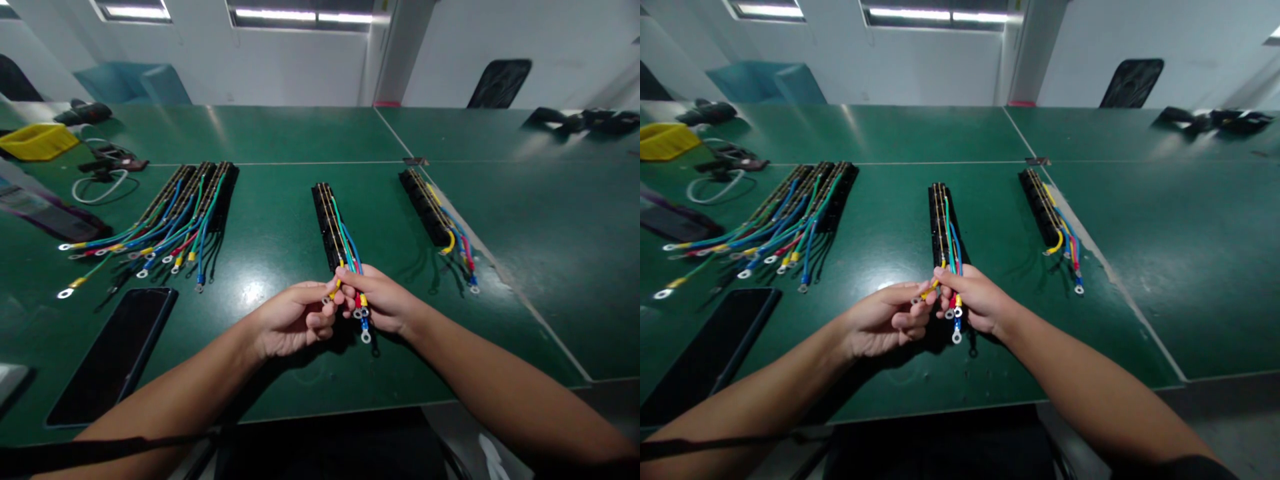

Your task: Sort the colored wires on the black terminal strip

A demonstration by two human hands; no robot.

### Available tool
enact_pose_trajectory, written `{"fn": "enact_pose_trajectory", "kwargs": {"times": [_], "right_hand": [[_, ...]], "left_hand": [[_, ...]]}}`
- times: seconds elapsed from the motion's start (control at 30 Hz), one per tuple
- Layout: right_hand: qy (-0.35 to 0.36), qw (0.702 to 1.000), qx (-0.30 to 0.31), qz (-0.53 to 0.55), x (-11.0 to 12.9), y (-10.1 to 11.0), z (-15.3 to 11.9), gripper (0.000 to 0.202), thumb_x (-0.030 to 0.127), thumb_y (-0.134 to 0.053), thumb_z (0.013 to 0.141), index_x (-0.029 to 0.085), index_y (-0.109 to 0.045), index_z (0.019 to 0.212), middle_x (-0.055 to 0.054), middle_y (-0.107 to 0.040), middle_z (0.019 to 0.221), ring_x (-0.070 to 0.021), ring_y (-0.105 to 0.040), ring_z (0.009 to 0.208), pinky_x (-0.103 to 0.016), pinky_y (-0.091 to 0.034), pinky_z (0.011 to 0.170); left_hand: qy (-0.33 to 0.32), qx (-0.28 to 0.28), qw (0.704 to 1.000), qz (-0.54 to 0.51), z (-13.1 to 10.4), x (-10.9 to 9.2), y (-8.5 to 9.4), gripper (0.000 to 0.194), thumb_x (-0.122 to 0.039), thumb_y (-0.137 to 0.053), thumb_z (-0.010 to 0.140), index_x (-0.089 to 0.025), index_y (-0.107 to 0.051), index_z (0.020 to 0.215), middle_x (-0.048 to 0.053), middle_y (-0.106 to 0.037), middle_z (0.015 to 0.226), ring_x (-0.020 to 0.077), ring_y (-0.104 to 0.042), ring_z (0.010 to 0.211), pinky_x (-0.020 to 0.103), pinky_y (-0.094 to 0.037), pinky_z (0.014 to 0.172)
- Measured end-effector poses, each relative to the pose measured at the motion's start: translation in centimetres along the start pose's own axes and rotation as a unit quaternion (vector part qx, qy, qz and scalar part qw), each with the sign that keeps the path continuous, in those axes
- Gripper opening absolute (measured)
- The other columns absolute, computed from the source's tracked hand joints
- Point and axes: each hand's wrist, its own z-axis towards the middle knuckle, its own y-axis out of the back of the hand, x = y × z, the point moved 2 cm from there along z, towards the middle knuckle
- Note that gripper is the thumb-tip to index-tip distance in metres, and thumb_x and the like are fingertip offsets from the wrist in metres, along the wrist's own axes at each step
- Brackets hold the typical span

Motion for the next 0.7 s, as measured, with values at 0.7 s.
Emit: {"fn": "enact_pose_trajectory", "kwargs": {"times": [0.7], "right_hand": [[-0.001, 1.0, -0.009, -0.006, 0.22, -0.2, 0.03, 0.028, 0.03, -0.067, 0.082, 0.013, -0.054, 0.065, 0.004, -0.052, 0.05, -0.0057, -0.05, 0.041, -0.018, -0.051, 0.042]], "left_hand": [[0.008, -0.006, 1.0, -0.002, 0.25, 0.13, 0.23, 0.024, -0.023, -0.048, 0.095, -0.005, -0.061, 0.087, -0.003, -0.051, 0.06, -0.0032, -0.032, 0.035, 0.01, -0.03, 0.039]]}}
